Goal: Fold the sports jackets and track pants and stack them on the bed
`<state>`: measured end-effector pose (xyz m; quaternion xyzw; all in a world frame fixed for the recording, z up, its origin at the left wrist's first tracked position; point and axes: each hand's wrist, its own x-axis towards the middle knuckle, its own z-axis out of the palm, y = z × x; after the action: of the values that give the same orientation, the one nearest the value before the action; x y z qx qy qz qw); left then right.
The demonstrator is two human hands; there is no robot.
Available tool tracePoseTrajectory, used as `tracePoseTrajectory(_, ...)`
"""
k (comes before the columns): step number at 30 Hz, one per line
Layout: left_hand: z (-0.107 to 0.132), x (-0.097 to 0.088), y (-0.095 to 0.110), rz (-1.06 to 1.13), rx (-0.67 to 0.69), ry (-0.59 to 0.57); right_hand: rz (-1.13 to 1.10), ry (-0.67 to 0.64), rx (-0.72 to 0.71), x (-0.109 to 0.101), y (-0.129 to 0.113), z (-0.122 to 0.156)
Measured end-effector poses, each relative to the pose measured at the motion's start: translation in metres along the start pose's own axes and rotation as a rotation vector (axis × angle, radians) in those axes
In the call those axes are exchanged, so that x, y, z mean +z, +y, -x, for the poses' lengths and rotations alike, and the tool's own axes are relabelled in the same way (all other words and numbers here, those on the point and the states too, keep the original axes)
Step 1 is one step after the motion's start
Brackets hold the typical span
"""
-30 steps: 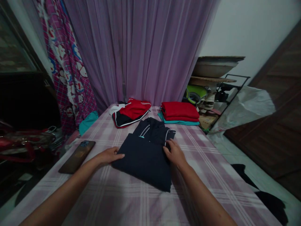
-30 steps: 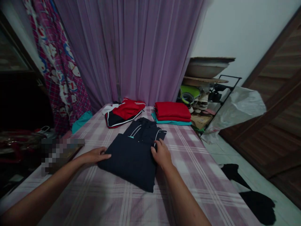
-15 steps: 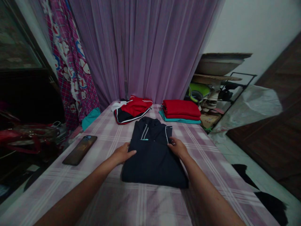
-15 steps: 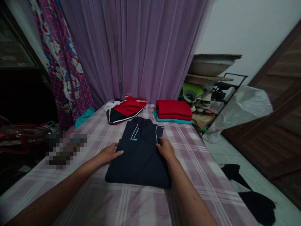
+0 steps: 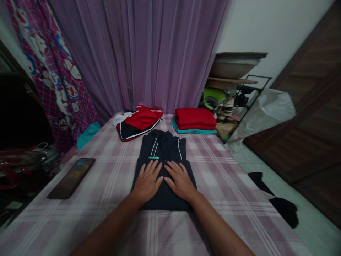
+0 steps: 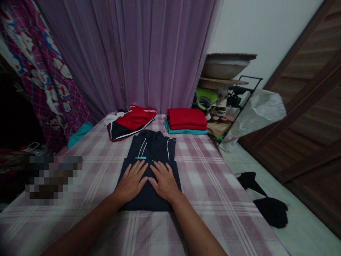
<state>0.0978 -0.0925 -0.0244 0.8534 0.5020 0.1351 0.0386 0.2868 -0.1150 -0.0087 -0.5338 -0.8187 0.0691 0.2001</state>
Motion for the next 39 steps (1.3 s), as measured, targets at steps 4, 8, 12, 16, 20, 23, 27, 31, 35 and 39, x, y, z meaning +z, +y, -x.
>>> tracePoseTrajectory(4,0.004,-0.002,-0.013,-0.01,-0.021,0.062,0.013,-0.001,0.01,-0.01,0.018,0.009)
tracePoseTrajectory(8,0.001,-0.004,-0.025,0.003,-0.052,0.019,0.06,-0.038,0.097,-0.012,0.031,0.016)
tracePoseTrajectory(12,-0.007,-0.005,-0.034,0.059,-0.076,-0.056,0.012,-0.072,0.126,-0.006,0.038,0.011)
tracePoseTrajectory(16,0.002,-0.012,-0.049,0.164,0.026,-0.018,-0.099,-0.042,0.067,-0.01,0.053,0.018)
tracePoseTrajectory(20,0.029,-0.034,-0.067,0.248,0.174,0.019,-0.228,-0.082,-0.048,-0.03,0.069,0.048)
tracePoseTrajectory(23,0.044,-0.055,-0.074,0.267,0.256,-0.09,-0.218,-0.188,-0.102,-0.045,0.072,0.071)
tracePoseTrajectory(27,0.052,-0.078,-0.077,0.211,0.311,-0.291,-0.094,-0.314,-0.133,-0.055,0.065,0.082)
tracePoseTrajectory(31,0.06,-0.085,-0.075,0.123,0.319,-0.398,0.041,-0.264,-0.195,-0.054,0.059,0.082)
tracePoseTrajectory(35,0.071,-0.08,-0.07,0.031,0.317,-0.308,0.118,-0.085,-0.278,-0.049,0.06,0.083)
tracePoseTrajectory(39,0.077,-0.079,-0.063,0.065,0.248,-0.045,0.106,0.024,-0.265,-0.057,0.055,0.08)
